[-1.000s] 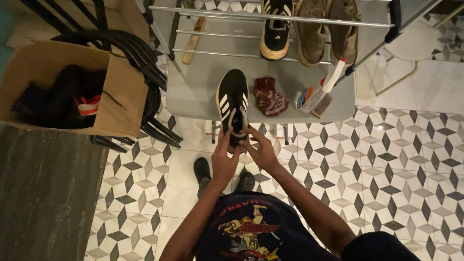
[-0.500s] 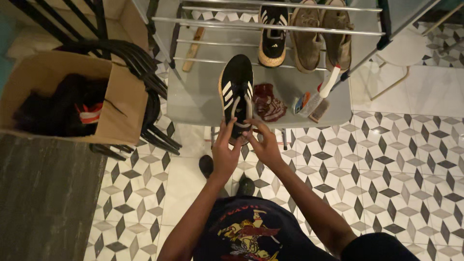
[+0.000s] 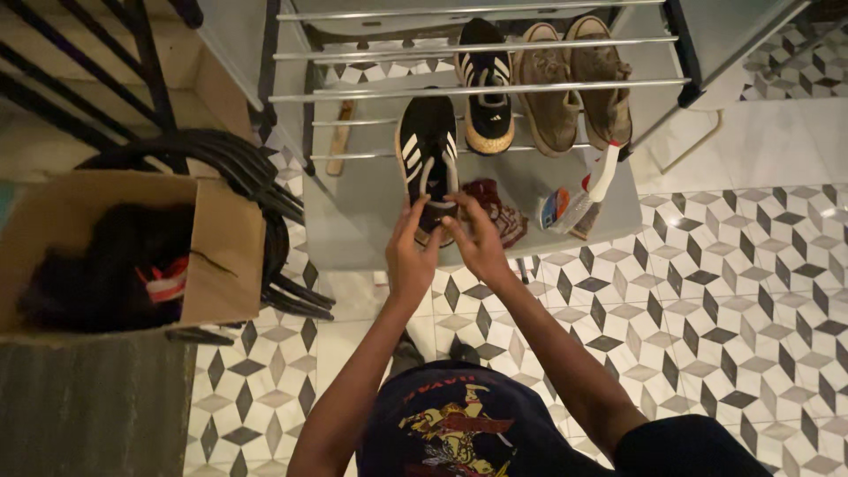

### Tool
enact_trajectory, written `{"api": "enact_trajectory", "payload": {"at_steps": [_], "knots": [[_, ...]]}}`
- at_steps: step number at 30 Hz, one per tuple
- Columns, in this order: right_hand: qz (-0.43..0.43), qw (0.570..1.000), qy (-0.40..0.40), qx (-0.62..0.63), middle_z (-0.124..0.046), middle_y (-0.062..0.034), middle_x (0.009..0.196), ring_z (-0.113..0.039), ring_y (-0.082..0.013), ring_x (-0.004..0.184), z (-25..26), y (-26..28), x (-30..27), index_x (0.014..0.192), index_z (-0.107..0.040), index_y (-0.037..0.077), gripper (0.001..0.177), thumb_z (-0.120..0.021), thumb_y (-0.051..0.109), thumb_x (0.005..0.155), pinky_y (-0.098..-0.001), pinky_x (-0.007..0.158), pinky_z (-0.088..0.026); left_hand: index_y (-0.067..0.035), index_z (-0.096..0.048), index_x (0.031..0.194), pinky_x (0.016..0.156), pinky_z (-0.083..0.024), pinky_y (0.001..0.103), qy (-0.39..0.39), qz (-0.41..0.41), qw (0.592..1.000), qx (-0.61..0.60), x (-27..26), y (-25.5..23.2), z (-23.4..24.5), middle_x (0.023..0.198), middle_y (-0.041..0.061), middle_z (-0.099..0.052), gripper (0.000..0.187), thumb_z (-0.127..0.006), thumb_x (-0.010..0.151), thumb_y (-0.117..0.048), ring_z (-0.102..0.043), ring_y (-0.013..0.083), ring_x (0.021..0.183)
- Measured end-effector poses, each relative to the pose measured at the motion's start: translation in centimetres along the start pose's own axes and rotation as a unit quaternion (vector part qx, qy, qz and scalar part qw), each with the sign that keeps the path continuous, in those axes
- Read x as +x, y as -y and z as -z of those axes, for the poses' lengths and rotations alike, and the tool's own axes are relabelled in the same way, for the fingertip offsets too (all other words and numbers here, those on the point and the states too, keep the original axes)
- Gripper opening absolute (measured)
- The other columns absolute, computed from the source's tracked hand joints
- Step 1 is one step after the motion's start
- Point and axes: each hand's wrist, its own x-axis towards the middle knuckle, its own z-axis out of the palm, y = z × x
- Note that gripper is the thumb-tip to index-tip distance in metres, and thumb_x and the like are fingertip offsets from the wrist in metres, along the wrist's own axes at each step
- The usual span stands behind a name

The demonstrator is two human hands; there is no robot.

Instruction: The person cleans a black sneaker with white stripes by spraying it with a cleaning solution, scrubbing with a brush, and wiping with a cloth. They then place the shoe on a metal rack and repeat the process on a second black sneaker with red accents.

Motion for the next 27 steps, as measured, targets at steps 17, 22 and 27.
{"api": "enact_trajectory", "payload": {"at_steps": [17, 22, 27], "knots": [[-0.024, 0.993, -0.068, 0.091, -0.06, -0.0106, 0.134, -0.056, -0.0183, 0.125, -3.6, -7.8, 11.4, 0.144, -0.05, 0.005, 0.039, -0.059, 0.013, 0.107, -0.0327, 0.108, -0.045, -0.01, -0.062, 0.138, 0.103, -0.053, 0.043, -0.019, -0.021, 1.0, -0.01, 11.6, 7.1, -4.2, 0.137, 0.02, -0.065, 0.054, -0.078, 0.087, -0.01, -0.063, 0.0394, 0.129], [-0.012, 0.995, -0.082, 0.061, -0.059, -0.0111, 0.134, -0.055, -0.0195, 0.123, -3.5, -8.7, 13.2, 0.143, -0.053, 0.005, 0.038, -0.061, 0.013, 0.106, -0.0326, 0.105, -0.046, -0.011, -0.061, 0.139, 0.104, -0.053, 0.042, 0.015, 0.005, 0.999, -0.039, 13.3, 8.4, -4.8, 0.137, 0.018, -0.066, 0.052, -0.077, 0.09, -0.01, -0.064, 0.0372, 0.128], [-0.066, 0.992, -0.078, 0.077, -0.062, -0.0108, 0.131, -0.059, -0.0189, 0.12, -3.6, -8.7, 14.5, 0.142, -0.051, 0.004, 0.039, -0.06, 0.015, 0.106, -0.0317, 0.103, -0.048, -0.009, -0.058, 0.141, 0.108, -0.049, 0.044, -0.004, -0.045, 0.999, -0.026, 14.5, 9.7, -5.7, 0.141, 0.022, -0.061, 0.056, -0.078, 0.089, -0.007, -0.058, 0.0417, 0.134]]}}
